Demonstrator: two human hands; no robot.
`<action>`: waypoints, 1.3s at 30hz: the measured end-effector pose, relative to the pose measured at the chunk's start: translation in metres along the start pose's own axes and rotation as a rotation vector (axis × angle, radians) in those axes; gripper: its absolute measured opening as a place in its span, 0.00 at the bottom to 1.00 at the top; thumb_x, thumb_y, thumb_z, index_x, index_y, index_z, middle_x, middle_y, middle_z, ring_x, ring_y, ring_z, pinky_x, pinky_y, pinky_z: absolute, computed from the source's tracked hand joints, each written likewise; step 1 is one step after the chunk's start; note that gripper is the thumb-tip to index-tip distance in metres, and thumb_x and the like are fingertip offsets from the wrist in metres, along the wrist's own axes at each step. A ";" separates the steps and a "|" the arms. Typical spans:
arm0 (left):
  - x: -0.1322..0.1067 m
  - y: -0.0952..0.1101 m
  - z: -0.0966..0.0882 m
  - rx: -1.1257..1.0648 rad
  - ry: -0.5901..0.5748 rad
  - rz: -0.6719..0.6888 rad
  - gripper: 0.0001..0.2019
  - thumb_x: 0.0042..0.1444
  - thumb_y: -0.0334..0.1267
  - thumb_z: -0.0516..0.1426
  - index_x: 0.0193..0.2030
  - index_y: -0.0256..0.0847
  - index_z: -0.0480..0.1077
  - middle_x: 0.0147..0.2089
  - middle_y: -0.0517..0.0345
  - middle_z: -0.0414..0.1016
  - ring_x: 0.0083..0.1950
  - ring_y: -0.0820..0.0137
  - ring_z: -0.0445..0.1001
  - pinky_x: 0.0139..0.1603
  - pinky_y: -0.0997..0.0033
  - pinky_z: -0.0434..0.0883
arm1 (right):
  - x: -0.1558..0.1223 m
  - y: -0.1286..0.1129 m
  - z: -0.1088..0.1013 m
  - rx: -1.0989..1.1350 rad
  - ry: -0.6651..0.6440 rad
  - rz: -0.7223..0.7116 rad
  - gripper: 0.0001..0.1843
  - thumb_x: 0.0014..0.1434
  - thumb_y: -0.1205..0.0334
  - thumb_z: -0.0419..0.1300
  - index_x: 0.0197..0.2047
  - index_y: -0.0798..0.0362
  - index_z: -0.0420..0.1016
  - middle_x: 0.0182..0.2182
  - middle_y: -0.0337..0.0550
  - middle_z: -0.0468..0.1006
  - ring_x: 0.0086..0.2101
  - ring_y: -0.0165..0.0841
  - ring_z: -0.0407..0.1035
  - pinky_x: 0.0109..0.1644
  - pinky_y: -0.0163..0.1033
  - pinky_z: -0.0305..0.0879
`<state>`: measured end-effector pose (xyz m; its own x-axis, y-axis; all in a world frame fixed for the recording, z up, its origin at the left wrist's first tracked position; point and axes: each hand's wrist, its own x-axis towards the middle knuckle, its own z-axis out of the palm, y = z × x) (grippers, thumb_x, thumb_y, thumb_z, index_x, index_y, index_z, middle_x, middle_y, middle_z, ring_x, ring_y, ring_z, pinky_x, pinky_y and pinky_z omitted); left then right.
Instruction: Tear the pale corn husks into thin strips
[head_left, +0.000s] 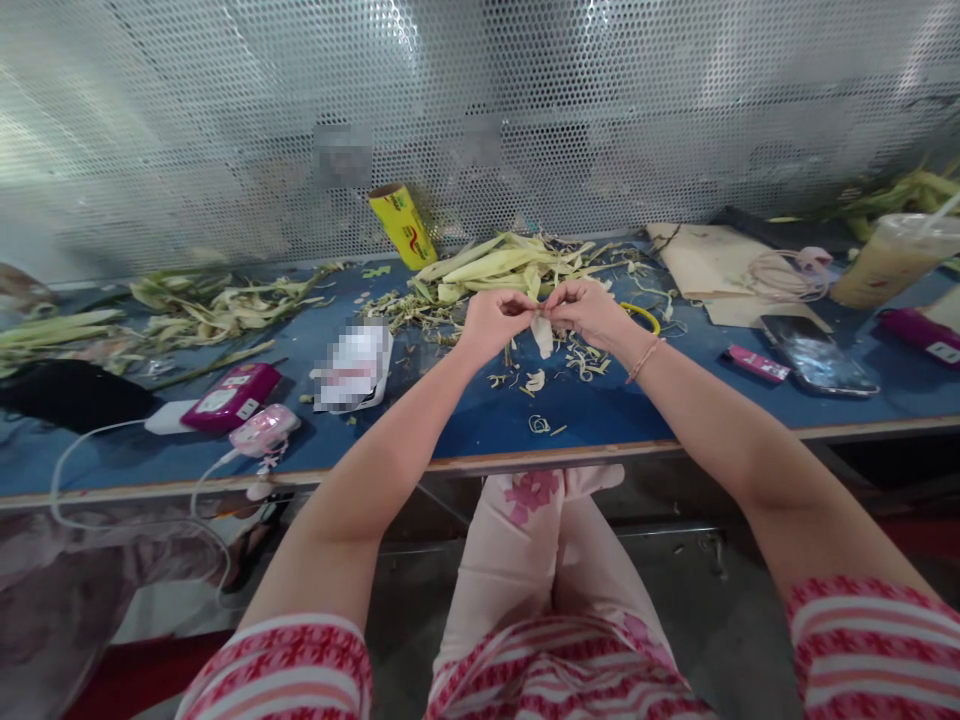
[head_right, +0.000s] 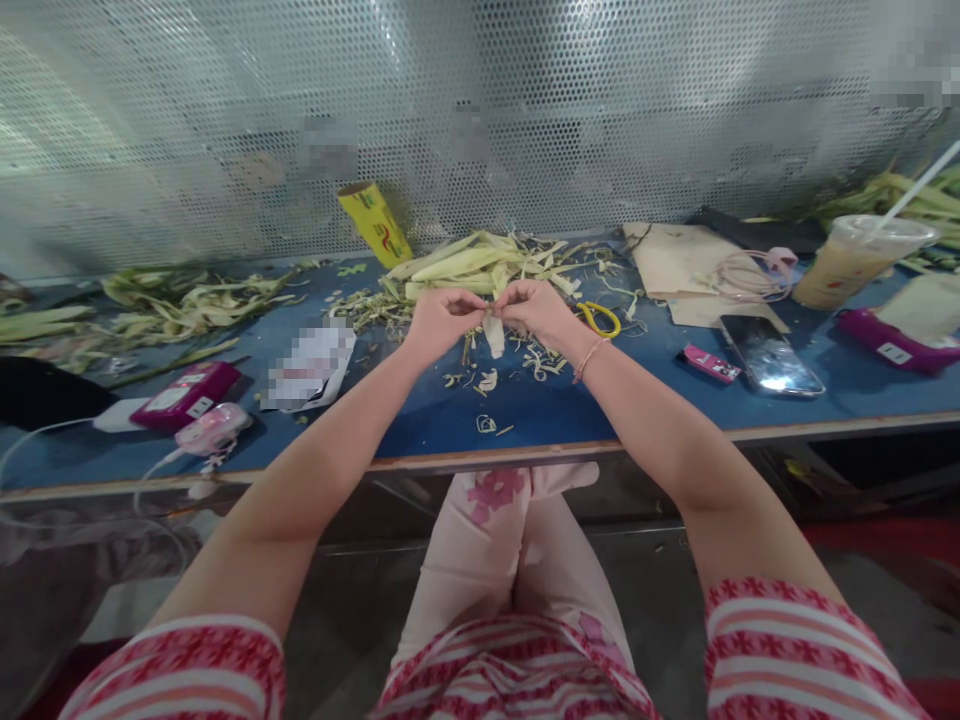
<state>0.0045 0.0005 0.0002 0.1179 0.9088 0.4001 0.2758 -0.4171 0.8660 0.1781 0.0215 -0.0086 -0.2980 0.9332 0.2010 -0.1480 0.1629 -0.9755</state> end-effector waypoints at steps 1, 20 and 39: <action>0.000 0.001 0.000 0.002 -0.006 0.017 0.05 0.44 0.26 0.62 0.29 0.37 0.78 0.28 0.57 0.80 0.31 0.72 0.76 0.40 0.69 0.75 | 0.000 0.000 0.000 -0.036 0.003 -0.018 0.18 0.35 0.64 0.78 0.24 0.54 0.72 0.20 0.33 0.73 0.23 0.24 0.67 0.29 0.33 0.69; 0.000 0.002 0.004 -0.339 -0.045 -0.255 0.05 0.46 0.25 0.64 0.29 0.35 0.73 0.24 0.61 0.77 0.27 0.75 0.76 0.32 0.74 0.75 | 0.001 0.005 -0.006 -0.643 -0.031 -0.399 0.04 0.54 0.68 0.60 0.34 0.54 0.75 0.33 0.44 0.80 0.34 0.34 0.73 0.40 0.41 0.71; 0.003 0.000 0.002 -0.189 0.115 -0.107 0.04 0.43 0.25 0.63 0.28 0.34 0.78 0.24 0.59 0.78 0.27 0.75 0.75 0.34 0.72 0.75 | -0.002 -0.005 0.004 -0.132 0.002 -0.116 0.13 0.52 0.54 0.72 0.32 0.54 0.77 0.30 0.41 0.77 0.34 0.31 0.74 0.47 0.42 0.76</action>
<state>0.0065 0.0029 0.0007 -0.0150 0.9455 0.3252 0.0966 -0.3224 0.9417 0.1758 0.0171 -0.0041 -0.2842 0.9061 0.3133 -0.0566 0.3104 -0.9489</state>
